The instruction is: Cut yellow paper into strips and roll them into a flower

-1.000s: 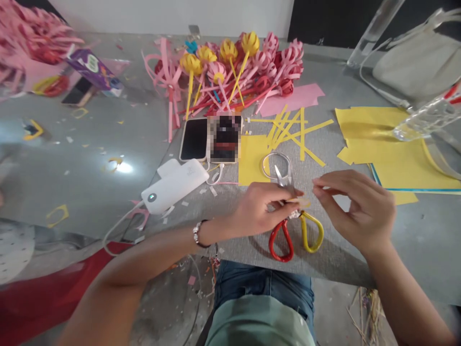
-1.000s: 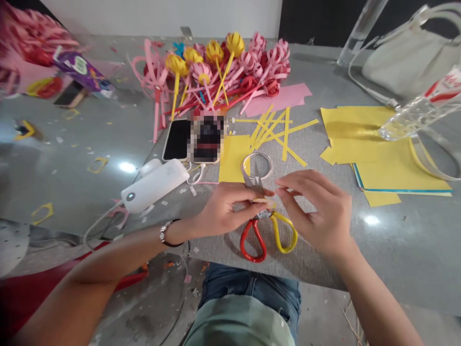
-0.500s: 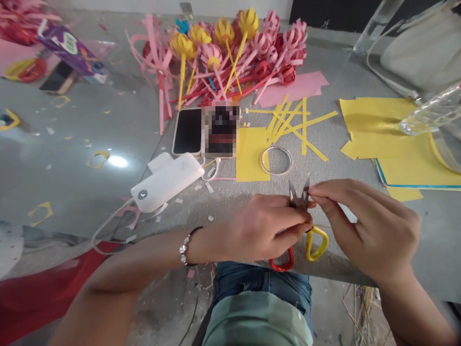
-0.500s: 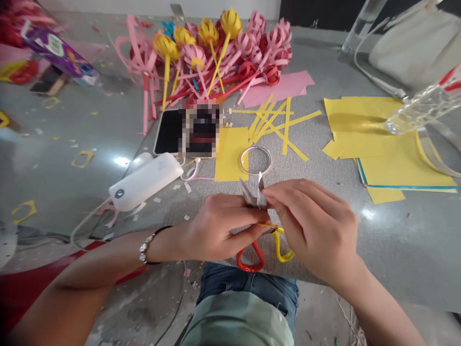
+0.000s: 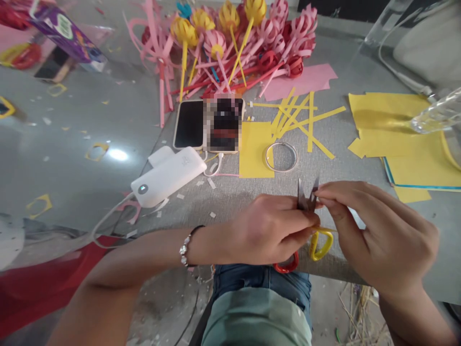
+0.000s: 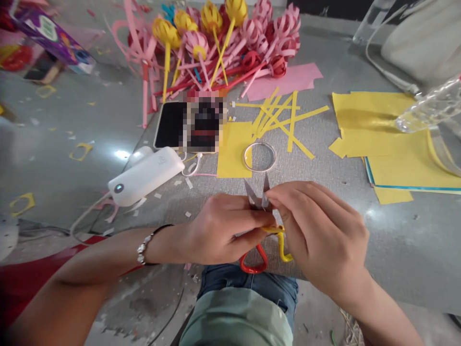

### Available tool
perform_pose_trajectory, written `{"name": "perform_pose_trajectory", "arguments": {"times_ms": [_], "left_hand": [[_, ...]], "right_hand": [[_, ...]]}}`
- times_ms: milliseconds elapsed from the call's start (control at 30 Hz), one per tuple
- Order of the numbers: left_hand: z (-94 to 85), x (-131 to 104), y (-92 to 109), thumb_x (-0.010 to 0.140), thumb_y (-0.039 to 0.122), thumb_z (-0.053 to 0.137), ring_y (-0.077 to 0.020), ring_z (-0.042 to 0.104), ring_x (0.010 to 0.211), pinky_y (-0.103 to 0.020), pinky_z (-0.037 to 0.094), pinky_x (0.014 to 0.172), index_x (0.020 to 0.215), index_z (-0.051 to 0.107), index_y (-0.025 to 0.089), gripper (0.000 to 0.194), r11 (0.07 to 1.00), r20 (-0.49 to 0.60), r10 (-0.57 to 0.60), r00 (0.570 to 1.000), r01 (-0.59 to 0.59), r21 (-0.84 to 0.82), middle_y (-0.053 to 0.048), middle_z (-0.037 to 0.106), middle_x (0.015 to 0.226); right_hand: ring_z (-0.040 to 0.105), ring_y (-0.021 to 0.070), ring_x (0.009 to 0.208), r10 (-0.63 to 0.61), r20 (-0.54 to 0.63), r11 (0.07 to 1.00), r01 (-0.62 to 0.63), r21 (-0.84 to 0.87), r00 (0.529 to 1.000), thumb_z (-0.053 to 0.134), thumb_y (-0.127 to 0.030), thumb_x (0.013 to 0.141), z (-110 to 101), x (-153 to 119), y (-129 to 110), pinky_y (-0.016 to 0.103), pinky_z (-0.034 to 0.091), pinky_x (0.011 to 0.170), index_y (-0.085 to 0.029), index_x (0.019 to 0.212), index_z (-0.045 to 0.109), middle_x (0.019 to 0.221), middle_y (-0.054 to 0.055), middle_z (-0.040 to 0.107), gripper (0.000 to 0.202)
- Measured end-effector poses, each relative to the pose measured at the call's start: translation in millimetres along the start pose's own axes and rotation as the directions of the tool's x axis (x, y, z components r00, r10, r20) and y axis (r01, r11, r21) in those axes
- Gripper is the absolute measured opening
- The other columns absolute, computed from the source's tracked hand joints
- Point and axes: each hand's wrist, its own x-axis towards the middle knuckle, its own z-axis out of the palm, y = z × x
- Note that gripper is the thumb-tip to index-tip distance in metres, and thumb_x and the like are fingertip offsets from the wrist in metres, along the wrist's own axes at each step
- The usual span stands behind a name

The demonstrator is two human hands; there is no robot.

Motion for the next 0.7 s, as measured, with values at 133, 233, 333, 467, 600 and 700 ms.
{"name": "perform_pose_trajectory", "arguments": {"times_ms": [133, 233, 333, 467, 600, 700], "left_hand": [[-0.2, -0.1, 0.6, 0.102, 0.017, 0.060, -0.0109, 0.072, 0.075, -0.020, 0.056, 0.068, 0.097, 0.074, 0.017, 0.015, 1.000, 0.007, -0.020, 1.000, 0.020, 0.012, -0.003, 0.078, 0.086], [-0.1, -0.7, 0.5, 0.102, 0.018, 0.060, -0.0114, 0.072, 0.074, -0.021, 0.056, 0.068, 0.098, 0.074, 0.017, 0.015, 1.000, 0.008, -0.015, 1.000, 0.015, 0.017, -0.003, 0.077, 0.084], [0.1, -1.6, 0.5, 0.102, 0.019, 0.059, -0.0116, 0.071, 0.073, -0.022, 0.055, 0.067, 0.098, 0.075, 0.018, 0.016, 0.999, 0.028, -0.030, 0.999, 0.029, 0.027, -0.002, 0.076, 0.082], [-0.3, -2.4, 0.8, 0.103, 0.021, 0.059, -0.0122, 0.071, 0.070, -0.023, 0.055, 0.066, 0.098, 0.075, 0.019, 0.017, 0.998, 0.053, -0.040, 0.998, 0.038, 0.040, -0.002, 0.075, 0.078], [-0.3, -3.2, 0.3, 0.103, 0.019, 0.059, -0.0132, 0.077, 0.087, -0.022, 0.060, 0.077, 0.099, 0.074, 0.018, 0.015, 0.999, 0.025, -0.033, 0.999, 0.033, -0.025, -0.006, 0.082, 0.099], [1.1, -4.6, -0.2, 0.103, 0.020, 0.062, -0.0136, 0.078, 0.091, -0.023, 0.062, 0.080, 0.102, 0.074, 0.018, 0.013, 0.998, 0.045, -0.056, 0.997, 0.058, -0.028, -0.006, 0.083, 0.105]], "right_hand": [[0.077, 0.0274, 0.095, 0.028, 0.004, 0.999, -0.028, 0.015, 1.000, 0.060, -0.011, 0.101, 0.5, 0.4, -1.9, 0.045, 0.060, 0.085, -0.044, 0.130, 0.070, 0.103, -0.002, 0.080, 0.044], [0.077, 0.0273, 0.095, 0.035, 0.015, 0.999, -0.036, 0.036, 0.999, 0.060, -0.013, 0.101, 0.7, 1.0, -1.3, 0.045, 0.060, 0.085, -0.043, 0.126, 0.072, 0.103, -0.002, 0.080, 0.041], [0.078, 0.0269, 0.094, 0.063, 0.019, 0.997, -0.064, 0.044, 0.998, 0.062, -0.015, 0.101, 1.3, 0.5, -0.3, 0.044, 0.060, 0.084, -0.043, 0.123, 0.073, 0.103, -0.003, 0.080, 0.037], [0.078, 0.0254, 0.090, 0.118, -0.007, 0.992, -0.117, 0.052, 0.993, 0.065, -0.018, 0.101, 1.3, -2.0, -2.1, 0.043, 0.060, 0.084, -0.040, 0.116, 0.076, 0.102, -0.002, 0.081, 0.030], [0.075, 0.0272, 0.094, 0.295, -0.060, 0.950, -0.286, 0.129, 0.954, 0.070, -0.025, 0.098, -4.2, -2.4, -9.0, 0.044, 0.059, 0.081, -0.039, 0.117, 0.076, 0.108, 0.002, 0.080, 0.023], [0.071, 0.0268, 0.095, 0.440, -0.059, 0.828, -0.379, 0.413, 0.896, 0.073, -0.026, 0.095, -10.4, 0.2, -13.0, 0.043, 0.060, 0.079, -0.033, 0.110, 0.076, 0.104, 0.004, 0.074, 0.016]]}}
